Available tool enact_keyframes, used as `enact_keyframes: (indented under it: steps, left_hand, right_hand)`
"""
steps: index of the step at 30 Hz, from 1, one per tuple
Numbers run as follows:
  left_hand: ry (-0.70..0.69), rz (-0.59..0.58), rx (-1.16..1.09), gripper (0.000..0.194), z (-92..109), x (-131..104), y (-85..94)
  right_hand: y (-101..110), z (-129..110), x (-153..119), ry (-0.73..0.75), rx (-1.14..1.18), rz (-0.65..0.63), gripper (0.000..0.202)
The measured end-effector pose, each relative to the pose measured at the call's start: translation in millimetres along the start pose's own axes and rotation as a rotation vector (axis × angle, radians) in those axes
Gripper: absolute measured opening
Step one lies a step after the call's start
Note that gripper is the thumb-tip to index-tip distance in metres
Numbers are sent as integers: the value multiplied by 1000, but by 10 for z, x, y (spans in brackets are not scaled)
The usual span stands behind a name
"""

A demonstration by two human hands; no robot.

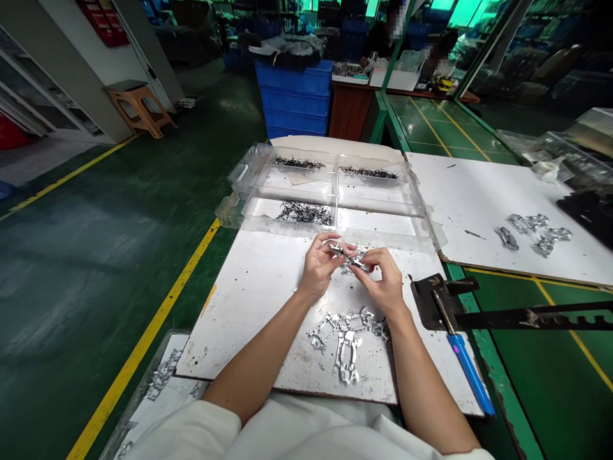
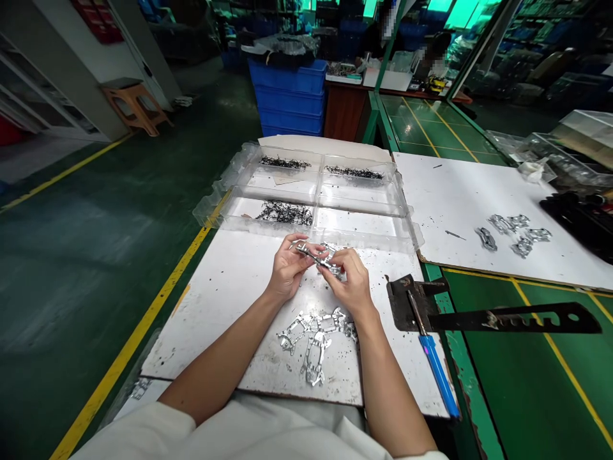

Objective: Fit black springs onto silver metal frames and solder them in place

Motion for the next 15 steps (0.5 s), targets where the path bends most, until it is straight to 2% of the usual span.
enact_keyframes:
  steps: [7,15]
  left_hand:
    - [-2,-45,14,42,-25,-22,-40]
    - [-21,-118,150,16,-6,-32,-125]
  right_hand:
    - [37,-44,5,11,11,33,17]
    - [100,-41,18,6,24,60,13]
Point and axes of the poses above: each hand's wrist, its own x-axis towards the middle knuckle, its own y-axis out of the back of the hand, z = x × y, the point moved 8 cm from there along x, towards the middle knuckle, and after that the axes turned 5 degrees about -z, right-handed, at the moved point
